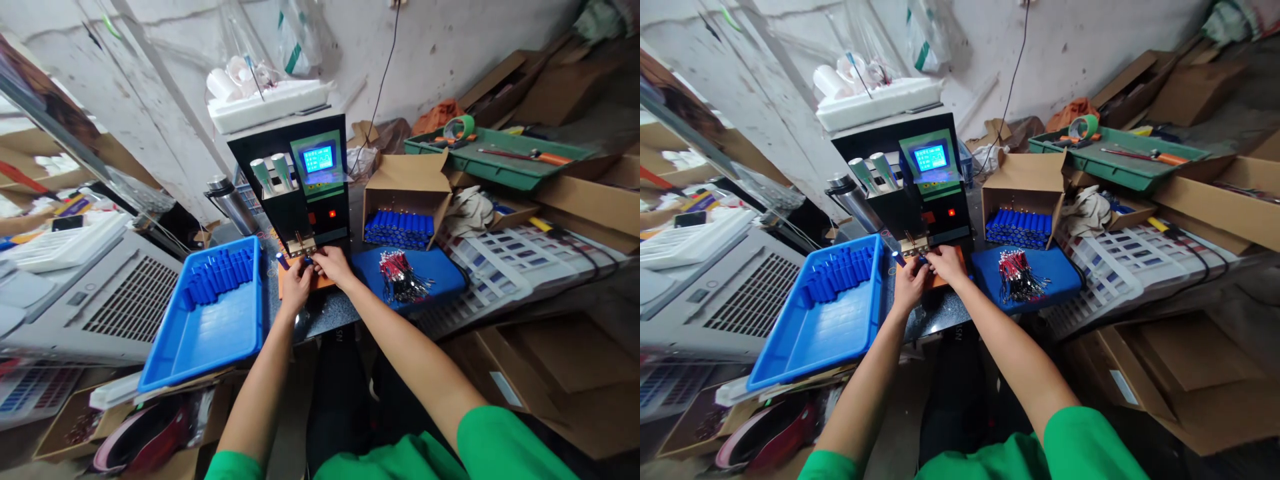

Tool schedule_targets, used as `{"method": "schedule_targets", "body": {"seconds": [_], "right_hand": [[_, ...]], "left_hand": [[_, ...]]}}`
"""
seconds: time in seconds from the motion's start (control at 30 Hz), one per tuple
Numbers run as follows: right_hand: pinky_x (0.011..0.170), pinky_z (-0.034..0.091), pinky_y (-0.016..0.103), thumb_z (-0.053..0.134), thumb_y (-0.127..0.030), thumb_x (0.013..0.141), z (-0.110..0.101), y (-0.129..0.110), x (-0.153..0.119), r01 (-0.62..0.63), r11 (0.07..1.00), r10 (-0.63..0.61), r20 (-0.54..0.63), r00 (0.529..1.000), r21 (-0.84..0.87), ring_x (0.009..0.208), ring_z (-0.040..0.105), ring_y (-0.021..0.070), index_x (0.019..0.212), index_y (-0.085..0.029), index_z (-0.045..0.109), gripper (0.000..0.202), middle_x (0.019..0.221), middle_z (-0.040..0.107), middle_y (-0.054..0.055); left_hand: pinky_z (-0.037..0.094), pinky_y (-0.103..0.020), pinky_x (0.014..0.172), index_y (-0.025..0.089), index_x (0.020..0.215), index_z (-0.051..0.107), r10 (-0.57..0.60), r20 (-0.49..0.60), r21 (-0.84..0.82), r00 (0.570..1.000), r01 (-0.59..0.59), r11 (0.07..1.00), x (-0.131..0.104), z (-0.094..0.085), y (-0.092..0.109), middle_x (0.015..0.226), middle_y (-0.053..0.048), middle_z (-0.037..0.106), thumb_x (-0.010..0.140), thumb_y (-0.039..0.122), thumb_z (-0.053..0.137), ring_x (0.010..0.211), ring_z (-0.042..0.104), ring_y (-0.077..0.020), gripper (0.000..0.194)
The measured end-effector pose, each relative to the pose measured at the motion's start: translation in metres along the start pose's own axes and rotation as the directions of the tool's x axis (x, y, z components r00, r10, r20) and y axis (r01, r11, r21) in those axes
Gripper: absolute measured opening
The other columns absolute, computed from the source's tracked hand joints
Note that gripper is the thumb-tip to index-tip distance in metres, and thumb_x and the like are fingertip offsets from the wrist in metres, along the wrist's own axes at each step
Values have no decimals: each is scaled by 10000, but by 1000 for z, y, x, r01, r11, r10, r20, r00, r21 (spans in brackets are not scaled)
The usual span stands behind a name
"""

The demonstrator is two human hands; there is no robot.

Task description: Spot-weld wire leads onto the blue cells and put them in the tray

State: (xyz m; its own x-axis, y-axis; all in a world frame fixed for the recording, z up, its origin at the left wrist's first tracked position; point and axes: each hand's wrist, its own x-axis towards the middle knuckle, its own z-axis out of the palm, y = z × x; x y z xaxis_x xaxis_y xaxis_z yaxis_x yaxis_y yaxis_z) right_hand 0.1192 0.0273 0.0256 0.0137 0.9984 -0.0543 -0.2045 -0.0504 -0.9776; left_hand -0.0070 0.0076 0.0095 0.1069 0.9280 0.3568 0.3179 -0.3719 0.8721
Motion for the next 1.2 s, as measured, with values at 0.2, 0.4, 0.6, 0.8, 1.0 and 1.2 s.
{"method": "schedule_targets", "body": {"seconds": [0.2,0.4,0.6,0.8,1.0,1.2], "right_hand": [[594,470,243,635,-295,806,-13,-1,-16,177,921,-205,-46,978,-348,633,611,150,745,-176,635,133,700,663,16],[941,413,392,630,-257,841,-24,-20,-37,463,407,-598,154,787,-788,1079,545,287,1003,-153,688,201,1051,676,138],[941,359,389,581,-287,929,-20,-30,-32,547,203,-457,415,786,-812,1020,552,256,1067,-176,711,220,969,695,101],[876,373,344,592,-342,954,-38,-30,-24,498,185,-478,365,799,-847,977,599,230,1028,-167,724,231,972,727,93],[911,361,368,568,-315,968,-107,-49,6,290,124,-666,137,733,-949,1059,583,256,1135,-149,697,268,1055,720,121],[932,325,393,555,-258,963,-148,-56,49,182,-58,-649,175,740,-982,1031,558,279,1095,-146,690,220,1019,719,126]], "left_hand": [[521,-387,917,165,1086,655,11,19,5,1000,-11,1000,1,-2,2,1034,-82,724,876,363,554,960,671,-231,306],[539,-394,890,163,1081,676,49,26,36,998,-50,998,0,-4,-1,989,-77,733,859,359,568,917,677,-232,316],[537,-434,943,156,1079,701,74,64,53,995,-77,996,4,-7,-6,1022,-95,743,851,423,583,955,689,-257,370],[542,-447,967,140,1155,682,31,34,19,999,-32,999,5,-5,-11,1137,-127,723,795,503,672,1027,688,-286,511],[528,-423,996,155,1120,705,-19,28,36,999,18,999,1,-6,-9,1136,-110,728,809,525,661,1050,686,-279,486],[534,-407,965,158,1075,721,-20,9,64,1000,19,998,-1,-7,-11,1089,-103,742,827,522,622,1010,695,-267,451]]}}
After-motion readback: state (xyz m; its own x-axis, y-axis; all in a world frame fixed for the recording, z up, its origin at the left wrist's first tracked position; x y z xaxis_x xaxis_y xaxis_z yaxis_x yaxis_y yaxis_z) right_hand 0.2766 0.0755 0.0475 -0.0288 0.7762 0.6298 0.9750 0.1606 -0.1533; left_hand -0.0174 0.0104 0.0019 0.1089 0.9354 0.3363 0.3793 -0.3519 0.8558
